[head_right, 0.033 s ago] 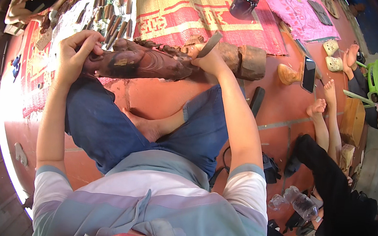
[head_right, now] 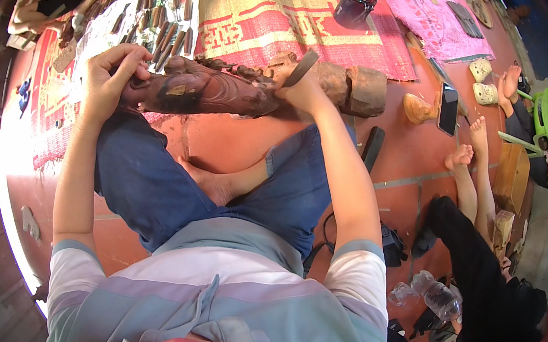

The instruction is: The person sits on the floor and carves a small wooden object using a chisel and a wooden mallet. They repeatedly strike the chisel to shape the wood, occasionally rotating the piece to access different angles.

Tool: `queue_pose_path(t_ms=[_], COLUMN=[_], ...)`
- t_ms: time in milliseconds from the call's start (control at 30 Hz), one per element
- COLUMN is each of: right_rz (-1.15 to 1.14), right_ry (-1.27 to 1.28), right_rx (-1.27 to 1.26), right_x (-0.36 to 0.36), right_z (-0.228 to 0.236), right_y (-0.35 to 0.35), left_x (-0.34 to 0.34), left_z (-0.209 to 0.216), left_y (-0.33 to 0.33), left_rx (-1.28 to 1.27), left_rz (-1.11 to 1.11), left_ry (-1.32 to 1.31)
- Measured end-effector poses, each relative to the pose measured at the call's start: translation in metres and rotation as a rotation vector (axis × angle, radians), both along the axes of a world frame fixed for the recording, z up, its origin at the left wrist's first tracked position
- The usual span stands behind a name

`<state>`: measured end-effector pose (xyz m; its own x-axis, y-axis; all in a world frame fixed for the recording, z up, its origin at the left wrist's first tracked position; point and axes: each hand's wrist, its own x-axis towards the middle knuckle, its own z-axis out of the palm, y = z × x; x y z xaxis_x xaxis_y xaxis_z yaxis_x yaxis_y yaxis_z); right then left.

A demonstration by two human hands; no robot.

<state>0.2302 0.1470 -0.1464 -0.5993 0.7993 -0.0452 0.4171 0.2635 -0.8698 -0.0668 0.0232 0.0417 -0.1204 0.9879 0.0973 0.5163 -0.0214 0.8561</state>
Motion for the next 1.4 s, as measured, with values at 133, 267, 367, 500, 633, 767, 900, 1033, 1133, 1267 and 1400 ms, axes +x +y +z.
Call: queue_pose_path(t_ms=[133,267,367,500,633,767,900,1033,1133,1267,1400], right_rz=[0.025,-0.014,0.036,0.018,0.008,0.037,-0.020,0.036,-0.036,-0.071,-0.001], right_ry=[-0.068,-0.010,-0.024,-0.045,-0.123,-0.114,-0.079,0.027,0.008,0.027,0.023], right_rx=[-0.007,-0.118,0.082,-0.037,-0.040,0.003,-0.109,-0.025,-0.140,-0.042,0.089], right_x=[-0.006,0.003,-0.003,-0.001,-0.002,-0.005,0.008,0.001,0.009,0.010,0.005], right_z=[0.010,0.006,0.007,0.021,0.018,0.011,0.001,0.013,0.013,0.001,0.012], right_y=[-0.012,0.007,-0.006,-0.002,0.004,-0.012,0.013,-0.009,-0.005,0.000,-0.011], left_x=[0.003,0.001,0.002,0.003,0.001,0.004,0.003,0.002,0.002,0.003,0.001], left_z=[0.001,0.000,0.001,0.003,0.000,0.001,0.003,0.002,0.000,0.002,0.001], left_y=[-0.002,0.000,0.000,-0.001,0.000,0.001,-0.001,0.000,-0.001,0.000,0.000], left_rx=[-0.037,-0.025,-0.004,-0.052,0.002,-0.034,-0.033,-0.012,-0.025,-0.007,-0.017], left_rz=[0.035,0.021,-0.005,0.044,0.031,0.030,0.028,0.022,0.030,0.012,0.018], left_ry=[-0.048,-0.016,0.036,-0.023,0.010,-0.038,-0.016,0.006,-0.020,0.007,-0.009])
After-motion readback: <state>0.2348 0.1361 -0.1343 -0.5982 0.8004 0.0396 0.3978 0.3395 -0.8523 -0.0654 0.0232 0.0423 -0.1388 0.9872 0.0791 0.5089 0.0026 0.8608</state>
